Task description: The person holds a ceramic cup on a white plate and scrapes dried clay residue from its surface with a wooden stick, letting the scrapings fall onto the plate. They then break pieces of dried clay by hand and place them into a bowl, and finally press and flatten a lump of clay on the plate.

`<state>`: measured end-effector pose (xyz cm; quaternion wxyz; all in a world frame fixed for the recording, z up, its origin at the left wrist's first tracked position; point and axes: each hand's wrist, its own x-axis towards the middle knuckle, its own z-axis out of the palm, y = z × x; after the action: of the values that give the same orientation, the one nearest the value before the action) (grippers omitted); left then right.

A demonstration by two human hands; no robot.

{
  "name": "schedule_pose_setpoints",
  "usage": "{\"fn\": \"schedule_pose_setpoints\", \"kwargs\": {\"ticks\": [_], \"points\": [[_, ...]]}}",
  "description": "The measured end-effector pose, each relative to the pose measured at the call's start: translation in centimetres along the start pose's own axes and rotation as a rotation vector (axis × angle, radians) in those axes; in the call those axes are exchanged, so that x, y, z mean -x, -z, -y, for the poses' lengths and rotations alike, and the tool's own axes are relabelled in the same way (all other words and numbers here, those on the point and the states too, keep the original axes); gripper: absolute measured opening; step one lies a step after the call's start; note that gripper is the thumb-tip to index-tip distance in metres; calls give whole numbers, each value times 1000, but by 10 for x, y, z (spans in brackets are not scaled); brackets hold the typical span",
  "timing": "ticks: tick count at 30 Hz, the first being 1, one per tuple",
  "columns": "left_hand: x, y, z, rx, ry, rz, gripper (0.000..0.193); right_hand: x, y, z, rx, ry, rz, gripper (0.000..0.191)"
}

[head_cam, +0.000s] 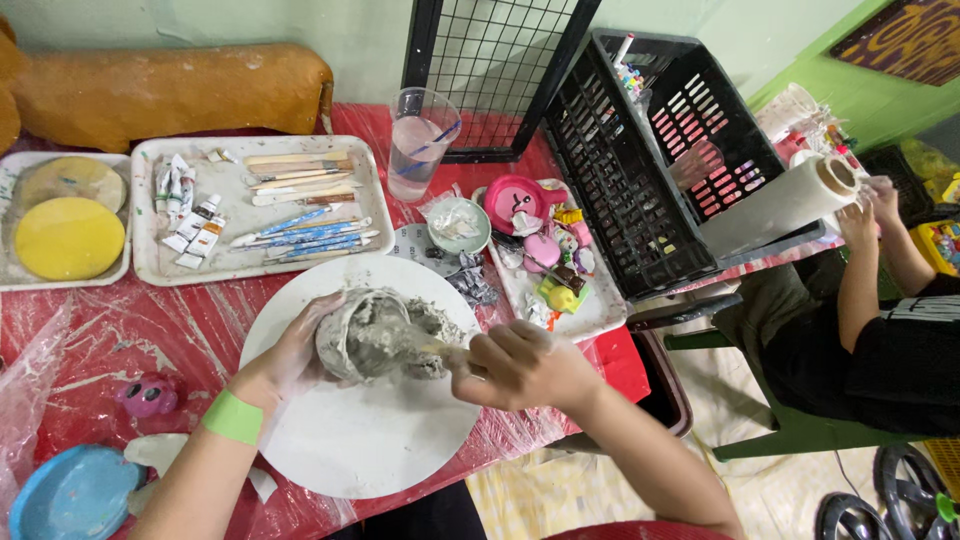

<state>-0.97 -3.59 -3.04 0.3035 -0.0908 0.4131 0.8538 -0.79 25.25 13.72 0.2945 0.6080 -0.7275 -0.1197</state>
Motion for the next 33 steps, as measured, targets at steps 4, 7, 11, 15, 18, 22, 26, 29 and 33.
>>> {"fn": "schedule_pose_setpoints", "kwargs": {"ticks": [4, 7, 11, 15, 18, 22, 26, 29, 33], "points": [[0, -4, -6, -58, 110, 79, 62, -11, 8, -11, 94, 115, -31, 28], [0, -2, -6, -194, 155, 55, 62, -17, 4, -13, 114, 140, -5, 27], [0, 2, -5, -314, 222, -115, 60, -19, -5, -4, 45, 24, 71, 19], [-7, 4, -9, -329, 171, -123, 68, -19, -23, 2, -159, -161, 194, 12], [-13, 6, -8, -401, -98, 81, 71, -15, -31, -2, -309, -213, 257, 32], [-2, 1, -1, -544, -171, -51, 69, -11, -35, -4, -627, -413, 263, 22], [8, -10, -4, -621, -432, 16, 61, -7, -30, 3, -779, -503, 220, 19], [13, -18, -7, -594, -503, 1, 58, -6, -32, 6, -964, -601, 299, 12], [15, -24, -9, -578, -646, -28, 60, -1, -40, 15, -1221, -665, 227, 5]]}}
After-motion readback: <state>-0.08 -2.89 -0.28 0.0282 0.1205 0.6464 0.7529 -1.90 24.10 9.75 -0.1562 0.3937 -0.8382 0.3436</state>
